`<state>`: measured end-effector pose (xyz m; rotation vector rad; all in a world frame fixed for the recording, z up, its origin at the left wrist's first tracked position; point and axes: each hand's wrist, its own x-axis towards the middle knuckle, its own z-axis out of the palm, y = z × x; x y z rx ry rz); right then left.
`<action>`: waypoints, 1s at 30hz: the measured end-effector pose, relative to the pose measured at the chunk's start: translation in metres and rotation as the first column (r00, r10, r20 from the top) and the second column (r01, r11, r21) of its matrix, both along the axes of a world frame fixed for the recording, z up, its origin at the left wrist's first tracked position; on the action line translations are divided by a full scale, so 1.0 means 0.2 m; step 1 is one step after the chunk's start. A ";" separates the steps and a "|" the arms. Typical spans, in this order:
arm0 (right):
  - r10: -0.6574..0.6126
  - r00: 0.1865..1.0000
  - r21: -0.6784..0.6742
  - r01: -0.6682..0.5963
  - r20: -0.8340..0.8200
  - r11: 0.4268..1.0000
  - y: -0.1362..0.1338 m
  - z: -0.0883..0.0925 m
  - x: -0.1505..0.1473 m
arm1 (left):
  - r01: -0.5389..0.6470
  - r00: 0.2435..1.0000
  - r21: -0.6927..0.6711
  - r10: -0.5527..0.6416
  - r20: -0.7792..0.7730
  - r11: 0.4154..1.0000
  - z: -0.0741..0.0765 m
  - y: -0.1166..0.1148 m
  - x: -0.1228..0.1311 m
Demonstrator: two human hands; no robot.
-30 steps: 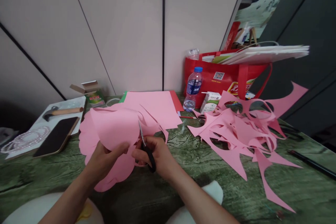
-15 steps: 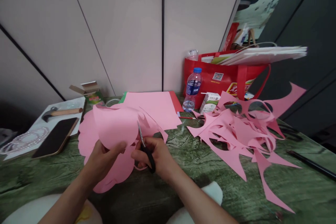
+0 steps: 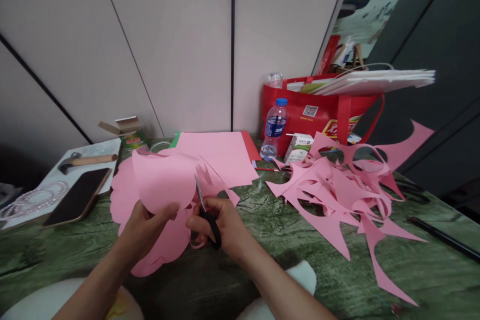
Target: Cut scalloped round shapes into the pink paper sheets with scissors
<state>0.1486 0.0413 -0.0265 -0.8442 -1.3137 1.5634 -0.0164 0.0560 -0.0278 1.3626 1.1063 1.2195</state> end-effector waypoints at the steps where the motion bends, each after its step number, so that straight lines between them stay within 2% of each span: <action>1: 0.004 1.000 0.008 -0.004 0.000 1.000 0.00 0.00 0.00 | 0.001 1.000 0.000 -0.001 0.001 1.000 0.00 0.00 0.00; 5: 0.005 1.000 0.003 -0.005 0.000 1.000 -0.01 0.01 0.00 | -0.022 1.000 0.020 0.022 -0.012 1.000 0.01 0.00 0.01; 12: 0.049 0.999 -0.058 -0.049 -0.001 0.997 -0.02 -0.03 -0.02 | -0.119 0.983 0.078 0.129 -0.133 0.990 0.05 -0.01 0.03; 16: 0.032 0.999 -0.042 -0.031 0.023 0.999 -0.02 -0.05 -0.03 | -0.012 0.976 0.009 0.014 -0.216 1.000 0.06 -0.03 0.04; 19: 0.025 0.999 -0.002 -0.025 0.037 1.000 -0.01 -0.04 -0.02 | -0.010 0.974 -0.038 0.001 -0.226 0.999 0.07 -0.04 0.04; 25: 0.085 0.995 0.001 -0.085 -0.049 0.996 -0.01 -0.02 -0.01 | 0.032 0.970 -0.044 -0.042 -0.238 0.998 0.06 -0.04 0.04; 30: 0.085 0.996 0.013 -0.084 -0.032 0.996 -0.01 -0.01 -0.01 | 0.031 0.981 -0.052 -0.041 -0.189 0.998 0.04 -0.03 0.03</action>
